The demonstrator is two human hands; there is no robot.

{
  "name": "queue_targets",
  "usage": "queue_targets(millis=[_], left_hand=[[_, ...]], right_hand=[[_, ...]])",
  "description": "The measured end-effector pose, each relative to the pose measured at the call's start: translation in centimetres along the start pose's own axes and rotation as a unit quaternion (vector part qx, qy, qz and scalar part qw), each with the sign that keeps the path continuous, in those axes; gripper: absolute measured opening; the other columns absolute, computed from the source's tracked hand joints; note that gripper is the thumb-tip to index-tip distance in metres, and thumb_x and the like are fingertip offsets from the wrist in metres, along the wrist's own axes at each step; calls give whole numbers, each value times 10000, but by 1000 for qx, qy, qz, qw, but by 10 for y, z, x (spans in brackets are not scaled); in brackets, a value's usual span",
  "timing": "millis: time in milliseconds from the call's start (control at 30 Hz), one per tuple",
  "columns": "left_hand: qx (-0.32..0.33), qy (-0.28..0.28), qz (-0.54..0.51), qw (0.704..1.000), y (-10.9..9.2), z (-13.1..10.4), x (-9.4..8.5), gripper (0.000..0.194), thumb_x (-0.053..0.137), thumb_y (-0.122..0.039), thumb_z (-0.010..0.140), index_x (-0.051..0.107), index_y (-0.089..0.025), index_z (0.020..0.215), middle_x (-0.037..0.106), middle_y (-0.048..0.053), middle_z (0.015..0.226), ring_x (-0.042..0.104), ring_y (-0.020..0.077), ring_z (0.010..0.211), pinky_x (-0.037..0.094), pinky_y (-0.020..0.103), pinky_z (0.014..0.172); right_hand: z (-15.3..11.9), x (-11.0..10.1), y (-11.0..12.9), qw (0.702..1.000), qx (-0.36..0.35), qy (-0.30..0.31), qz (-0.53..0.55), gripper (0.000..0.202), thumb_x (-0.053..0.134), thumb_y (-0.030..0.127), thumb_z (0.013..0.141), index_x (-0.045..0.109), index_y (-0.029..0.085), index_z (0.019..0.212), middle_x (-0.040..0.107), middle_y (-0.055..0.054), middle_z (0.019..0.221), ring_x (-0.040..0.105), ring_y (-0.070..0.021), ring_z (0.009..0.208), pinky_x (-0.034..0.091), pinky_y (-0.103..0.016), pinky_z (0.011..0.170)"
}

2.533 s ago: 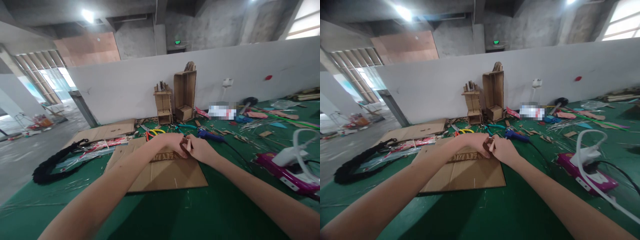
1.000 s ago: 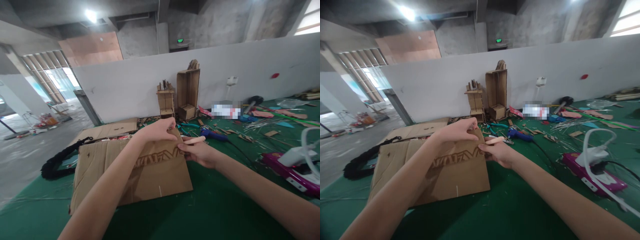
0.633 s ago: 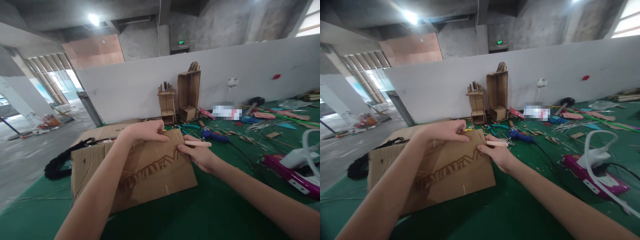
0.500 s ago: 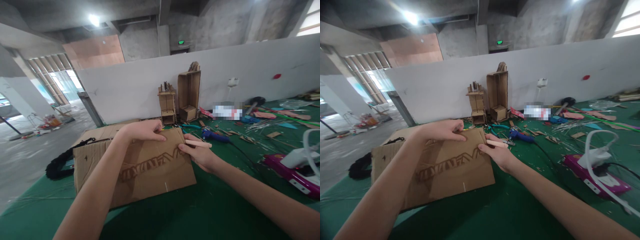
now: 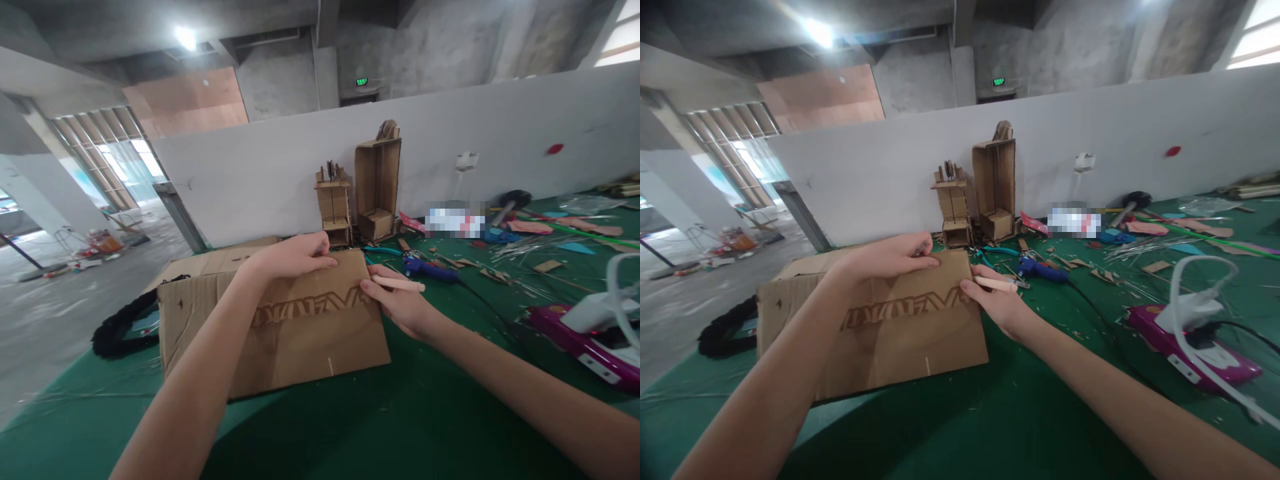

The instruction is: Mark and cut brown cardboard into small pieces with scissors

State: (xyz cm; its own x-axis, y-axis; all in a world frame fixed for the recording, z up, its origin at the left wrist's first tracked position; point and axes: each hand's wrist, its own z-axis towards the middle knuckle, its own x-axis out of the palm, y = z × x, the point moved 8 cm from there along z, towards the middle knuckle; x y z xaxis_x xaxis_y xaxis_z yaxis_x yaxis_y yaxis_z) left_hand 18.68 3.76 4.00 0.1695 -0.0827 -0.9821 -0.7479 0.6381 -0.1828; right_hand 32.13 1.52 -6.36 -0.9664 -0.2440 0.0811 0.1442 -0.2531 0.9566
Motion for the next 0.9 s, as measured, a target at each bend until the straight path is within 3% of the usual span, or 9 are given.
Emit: queue_targets(millis=[267, 533, 733, 900], left_hand=[[0, -28, 9, 1000, 2, 4, -1, 325, 425, -528, 817, 397, -204, 798, 535, 6, 783, 451, 146, 663, 315, 277, 589], [8, -40, 11, 999, 6, 7, 1, 309, 442, -513, 813, 416, -206, 793, 561, 22, 793, 490, 167, 691, 332, 292, 606], [84, -96, -41, 991, -10, 7, 0, 177, 522, -328, 781, 422, -213, 871, 602, 34, 933, 542, 184, 822, 378, 300, 687], [77, -116, -55, 989, -9, 12, 3, 190, 559, -299, 755, 409, -217, 838, 633, 29, 915, 570, 192, 820, 392, 308, 687]], right_hand=[[0, 3, -3, 999, 10, 21, 23, 261, 613, 385, 795, 612, 216, 994, 650, -36, 967, 591, -191, 924, 473, -320, 773], [0, 3, -3, 1000, 4, 3, 9, 189, 619, 381, 784, 624, 221, 885, 664, -29, 925, 582, -200, 944, 464, -309, 740], [-1, 0, -9, 999, 21, -24, 29, 219, 667, 388, 731, 625, 209, 850, 668, -23, 865, 601, -189, 848, 464, -313, 711], [0, -1, -12, 998, 33, -29, 47, 228, 683, 382, 712, 615, 206, 840, 664, -21, 861, 603, -182, 833, 460, -300, 692]])
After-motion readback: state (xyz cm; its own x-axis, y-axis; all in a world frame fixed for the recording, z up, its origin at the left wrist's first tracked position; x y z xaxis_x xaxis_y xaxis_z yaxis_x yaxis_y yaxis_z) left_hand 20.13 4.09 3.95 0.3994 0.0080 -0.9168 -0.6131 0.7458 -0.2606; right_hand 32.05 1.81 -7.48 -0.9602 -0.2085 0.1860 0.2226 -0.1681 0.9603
